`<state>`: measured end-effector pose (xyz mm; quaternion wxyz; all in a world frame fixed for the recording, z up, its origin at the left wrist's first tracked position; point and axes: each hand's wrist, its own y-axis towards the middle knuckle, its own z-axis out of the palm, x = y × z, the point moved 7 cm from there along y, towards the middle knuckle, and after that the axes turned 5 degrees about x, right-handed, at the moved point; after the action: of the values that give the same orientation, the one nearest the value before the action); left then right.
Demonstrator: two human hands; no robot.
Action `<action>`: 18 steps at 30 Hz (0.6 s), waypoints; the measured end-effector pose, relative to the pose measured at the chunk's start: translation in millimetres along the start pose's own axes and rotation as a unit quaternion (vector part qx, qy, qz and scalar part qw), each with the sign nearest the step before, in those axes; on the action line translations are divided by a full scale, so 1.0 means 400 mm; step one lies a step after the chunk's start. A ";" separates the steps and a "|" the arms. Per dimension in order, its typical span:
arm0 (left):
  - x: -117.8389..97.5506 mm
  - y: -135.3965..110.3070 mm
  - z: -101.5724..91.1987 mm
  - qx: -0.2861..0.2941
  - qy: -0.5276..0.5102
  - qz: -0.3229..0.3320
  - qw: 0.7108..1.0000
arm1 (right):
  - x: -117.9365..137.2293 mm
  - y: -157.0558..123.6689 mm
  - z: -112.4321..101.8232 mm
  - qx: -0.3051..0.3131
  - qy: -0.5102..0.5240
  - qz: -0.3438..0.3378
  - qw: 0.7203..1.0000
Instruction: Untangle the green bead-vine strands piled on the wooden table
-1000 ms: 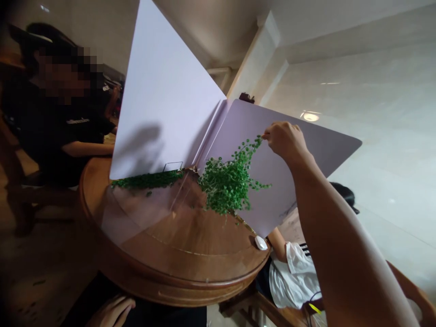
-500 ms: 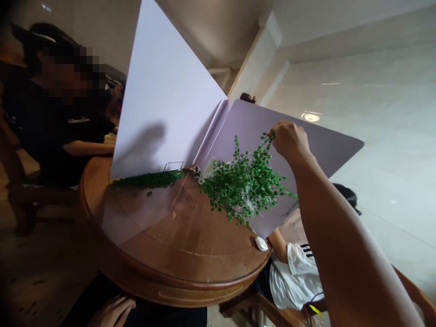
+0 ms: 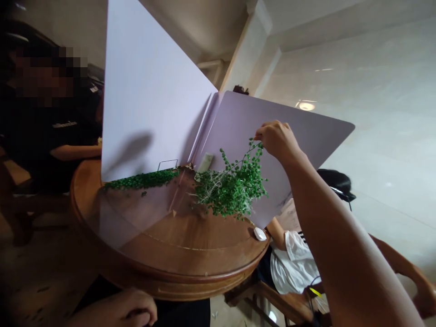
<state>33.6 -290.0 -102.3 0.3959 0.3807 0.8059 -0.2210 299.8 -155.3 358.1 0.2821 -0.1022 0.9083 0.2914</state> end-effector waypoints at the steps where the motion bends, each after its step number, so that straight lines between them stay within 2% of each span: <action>1: -0.073 0.008 -0.047 0.013 -0.002 0.037 0.999 | 0.000 -0.003 0.000 0.000 0.000 -0.001 1.000; 3: -0.205 0.038 -0.156 0.002 0.014 0.100 0.995 | -0.001 -0.009 0.005 0.002 -0.001 -0.003 1.000; 5: -0.331 0.084 -0.281 -0.075 0.052 0.201 0.975 | -0.003 -0.013 0.013 0.004 -0.004 -0.002 1.000; 6: -0.388 0.110 -0.346 -0.131 0.062 0.256 0.956 | -0.003 -0.015 0.018 0.006 -0.006 -0.003 1.000; 8: -0.481 0.171 -0.462 -0.253 0.127 0.339 0.897 | -0.002 -0.017 0.026 0.009 -0.011 -0.007 1.000; 10: -0.548 0.250 -0.537 -0.331 0.246 0.362 0.836 | 0.003 -0.018 0.032 0.014 -0.015 -0.015 1.000; 11: -0.569 0.298 -0.563 -0.344 0.304 0.344 0.819 | 0.006 -0.019 0.034 0.015 -0.016 -0.018 1.000; 14: -0.606 0.424 -0.595 -0.302 0.449 0.301 0.785 | 0.017 -0.021 0.034 0.019 -0.018 -0.024 0.999; 16: -0.616 0.472 -0.593 -0.262 0.509 0.280 0.770 | 0.024 -0.025 0.032 0.021 -0.018 -0.025 0.999; 18: -0.622 0.493 -0.584 -0.229 0.543 0.269 0.762 | 0.027 -0.031 0.032 0.023 -0.019 -0.026 0.999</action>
<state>177.8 -124.7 225.2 0.0108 0.5365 0.7769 0.3295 301.1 -158.0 337.5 0.3087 -0.1134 0.9065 0.2648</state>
